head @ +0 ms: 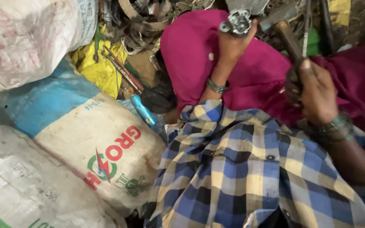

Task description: The person sits on the floor and uses a hammer and a metal rod to repeatedly strike and adjust a small metal component. They rotate the part and reposition it between strikes, working on different sides of the object.

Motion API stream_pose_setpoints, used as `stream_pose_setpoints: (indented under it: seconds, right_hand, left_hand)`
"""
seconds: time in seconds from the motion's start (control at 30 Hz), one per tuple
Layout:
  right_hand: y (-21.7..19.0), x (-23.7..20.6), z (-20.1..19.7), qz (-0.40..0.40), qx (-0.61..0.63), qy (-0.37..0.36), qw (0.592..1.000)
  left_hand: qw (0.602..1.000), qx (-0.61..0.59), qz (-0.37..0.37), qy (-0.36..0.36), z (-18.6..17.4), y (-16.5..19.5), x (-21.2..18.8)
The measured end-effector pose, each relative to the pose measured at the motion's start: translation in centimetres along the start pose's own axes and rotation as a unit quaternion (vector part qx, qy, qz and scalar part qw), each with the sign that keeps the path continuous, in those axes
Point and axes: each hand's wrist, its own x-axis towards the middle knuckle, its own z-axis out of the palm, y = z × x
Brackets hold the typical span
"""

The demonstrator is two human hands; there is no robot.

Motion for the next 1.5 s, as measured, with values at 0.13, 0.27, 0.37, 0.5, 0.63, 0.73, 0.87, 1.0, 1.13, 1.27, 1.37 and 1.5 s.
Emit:
stream_pose_setpoints:
  seconds: [0.13, 0.27, 0.37, 0.5, 0.63, 0.73, 0.87, 1.0, 1.13, 1.27, 1.37, 1.5]
  right_hand:
    - [-1.7, -2.4, -3.1, -0.018, -0.257, 0.028, 0.966]
    - [-3.9, -4.4, -4.1, 0.020, -0.535, -0.009, 0.844]
    - [-4.5, -5.3, -4.2, -0.058, -0.605, -0.042, 0.793]
    - [-4.0, -5.4, -4.6, -0.059, -0.644, -0.039, 0.762]
    - [-3.6, -5.0, -5.3, -0.085, -0.654, -0.035, 0.751]
    - [-3.5, -4.8, -5.6, -0.092, -0.679, -0.042, 0.727]
    - [-3.2, -4.6, -6.0, -0.117, -0.715, -0.035, 0.689]
    - [-2.3, -4.2, -6.7, -0.098, -0.723, -0.044, 0.683]
    - [-0.9, -3.8, -7.2, -0.115, -0.709, -0.053, 0.693]
    - [0.6, -3.2, -7.3, -0.118, -0.631, -0.049, 0.765]
    - [1.8, -2.5, -7.3, -0.162, -0.496, -0.077, 0.850]
    - [3.7, -2.3, -7.3, 0.173, -0.244, -0.083, 0.951]
  left_hand:
    - [0.999, -0.029, -0.010, -0.031, -1.3, -0.1, 0.4]
    - [0.997, -0.062, -0.027, -0.044, -1.0, 0.1, -0.1]
    - [0.994, -0.038, -0.013, -0.099, -1.0, -0.2, -0.3]
    - [0.988, -0.078, 0.037, -0.132, -0.9, -0.5, -0.3]
    - [0.985, -0.068, 0.021, -0.154, -1.0, -0.1, -0.2]
    - [0.978, -0.018, 0.059, -0.198, -1.8, 0.6, 0.4]
    - [0.970, -0.042, 0.046, -0.235, -2.4, 1.5, 0.8]
    - [0.961, -0.044, 0.049, -0.267, -2.3, 1.6, 0.9]
    - [0.956, 0.000, 0.128, -0.265, -1.9, 1.3, 1.2]
    - [0.959, -0.002, 0.069, -0.274, -2.1, 1.7, 1.6]
    - [0.965, 0.089, 0.103, -0.222, -2.4, 2.8, 1.5]
    - [0.964, 0.141, 0.057, -0.216, -2.3, 3.7, 1.1]
